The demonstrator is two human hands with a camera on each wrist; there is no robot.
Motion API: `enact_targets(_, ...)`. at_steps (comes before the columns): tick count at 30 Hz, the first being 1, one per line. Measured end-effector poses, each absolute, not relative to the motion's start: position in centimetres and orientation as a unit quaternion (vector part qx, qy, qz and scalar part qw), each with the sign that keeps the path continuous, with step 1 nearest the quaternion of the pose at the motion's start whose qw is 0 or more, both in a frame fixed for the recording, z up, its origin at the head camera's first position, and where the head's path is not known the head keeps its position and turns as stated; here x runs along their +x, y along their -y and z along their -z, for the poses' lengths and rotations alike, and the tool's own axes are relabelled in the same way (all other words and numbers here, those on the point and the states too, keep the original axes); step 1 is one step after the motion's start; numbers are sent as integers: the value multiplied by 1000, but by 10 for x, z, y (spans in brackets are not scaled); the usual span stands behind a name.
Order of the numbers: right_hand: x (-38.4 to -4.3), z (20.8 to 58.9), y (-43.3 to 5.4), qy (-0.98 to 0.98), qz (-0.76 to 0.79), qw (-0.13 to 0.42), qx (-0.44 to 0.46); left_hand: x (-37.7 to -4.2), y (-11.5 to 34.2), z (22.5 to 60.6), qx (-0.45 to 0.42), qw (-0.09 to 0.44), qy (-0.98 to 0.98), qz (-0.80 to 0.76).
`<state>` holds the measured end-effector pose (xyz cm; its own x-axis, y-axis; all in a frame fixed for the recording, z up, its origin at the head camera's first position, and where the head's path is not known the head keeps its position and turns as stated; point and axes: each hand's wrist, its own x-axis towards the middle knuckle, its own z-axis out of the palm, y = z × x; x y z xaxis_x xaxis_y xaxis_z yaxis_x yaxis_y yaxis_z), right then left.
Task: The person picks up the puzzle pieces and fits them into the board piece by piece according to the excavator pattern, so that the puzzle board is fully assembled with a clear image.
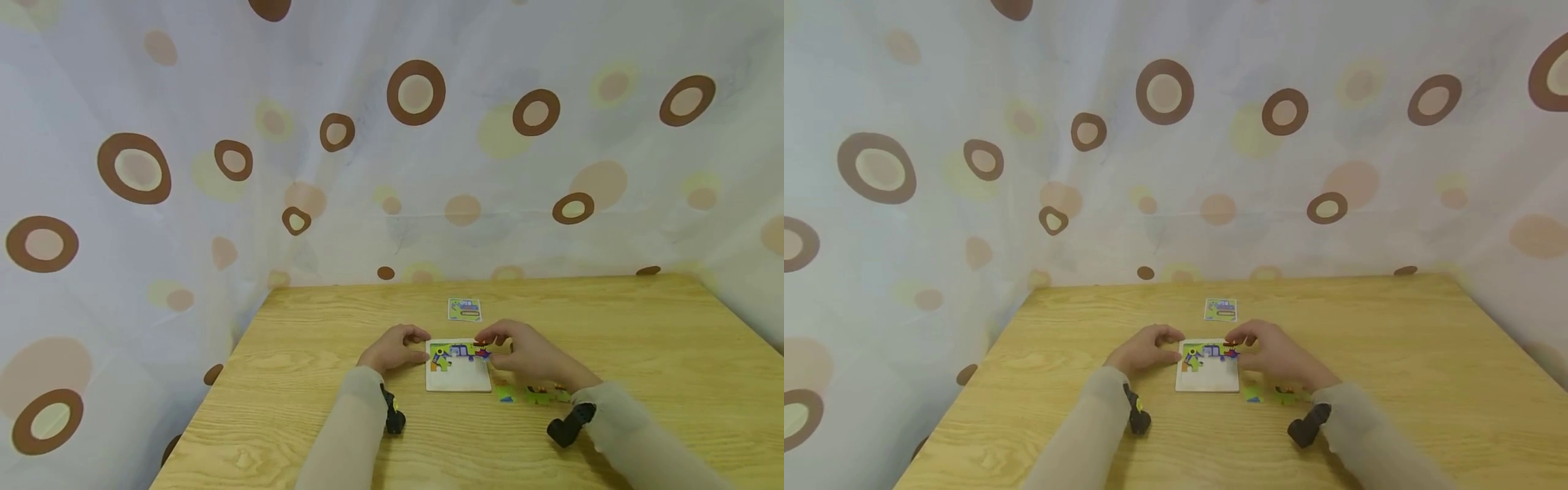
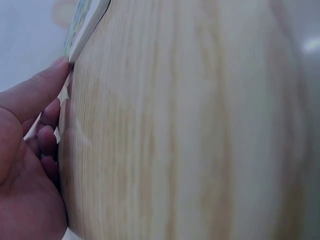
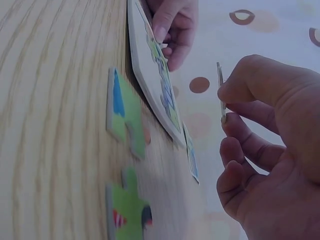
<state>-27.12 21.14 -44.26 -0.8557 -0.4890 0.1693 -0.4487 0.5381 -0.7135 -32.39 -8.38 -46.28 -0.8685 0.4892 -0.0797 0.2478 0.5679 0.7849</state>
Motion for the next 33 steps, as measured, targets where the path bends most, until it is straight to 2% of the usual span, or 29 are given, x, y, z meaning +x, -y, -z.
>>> enact_targets(19, -275, 449, -178, -862, 420, 68, -276, -323, 84, 461, 203, 147, -871, -421)
enact_targets(33, -285, 455, -167, -880, 363, 60, -301, -321, 84, 458, 207, 149, -872, -417)
